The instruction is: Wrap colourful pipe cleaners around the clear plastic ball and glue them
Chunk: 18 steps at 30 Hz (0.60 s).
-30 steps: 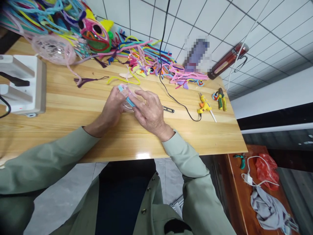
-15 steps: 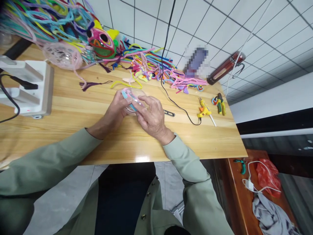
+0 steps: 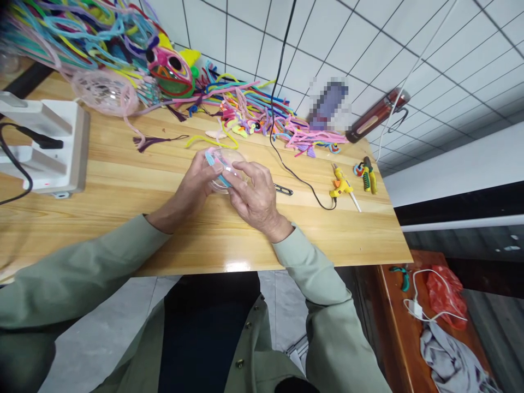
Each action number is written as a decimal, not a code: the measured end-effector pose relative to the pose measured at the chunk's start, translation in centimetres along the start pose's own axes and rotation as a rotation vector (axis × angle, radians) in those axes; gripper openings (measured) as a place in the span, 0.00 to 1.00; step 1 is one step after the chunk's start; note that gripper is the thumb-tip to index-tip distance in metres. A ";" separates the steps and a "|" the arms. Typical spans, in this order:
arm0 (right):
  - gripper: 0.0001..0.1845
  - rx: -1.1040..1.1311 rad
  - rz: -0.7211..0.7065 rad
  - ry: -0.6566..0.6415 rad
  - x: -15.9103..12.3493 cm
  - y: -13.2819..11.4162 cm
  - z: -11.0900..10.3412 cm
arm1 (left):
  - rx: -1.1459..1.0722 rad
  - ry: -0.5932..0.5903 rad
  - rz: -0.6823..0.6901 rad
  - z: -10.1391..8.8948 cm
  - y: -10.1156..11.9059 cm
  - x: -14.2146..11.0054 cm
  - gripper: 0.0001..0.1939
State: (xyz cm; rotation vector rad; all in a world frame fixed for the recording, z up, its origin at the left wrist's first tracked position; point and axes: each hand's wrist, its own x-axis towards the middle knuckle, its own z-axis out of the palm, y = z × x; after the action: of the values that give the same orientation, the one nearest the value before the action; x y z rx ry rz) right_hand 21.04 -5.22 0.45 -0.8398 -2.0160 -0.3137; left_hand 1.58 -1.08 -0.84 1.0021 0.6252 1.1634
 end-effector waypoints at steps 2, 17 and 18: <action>0.26 -0.004 0.019 -0.036 -0.2 -0.1 0.2 | -0.009 0.016 -0.010 -0.2 0.0 0.0 0.29; 0.25 0.040 0.138 -0.093 0.1 -0.5 0.1 | 0.384 0.016 0.303 -1.3 -1.3 0.4 0.42; 0.25 0.053 0.142 -0.092 0.3 -0.5 0.0 | 0.433 0.014 0.323 -1.3 -1.4 0.3 0.44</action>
State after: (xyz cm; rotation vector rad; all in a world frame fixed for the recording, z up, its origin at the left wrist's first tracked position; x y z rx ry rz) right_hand 20.64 -5.50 0.74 -0.9735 -2.0277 -0.1427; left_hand 1.17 -0.46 -2.62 1.5052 0.7646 1.3468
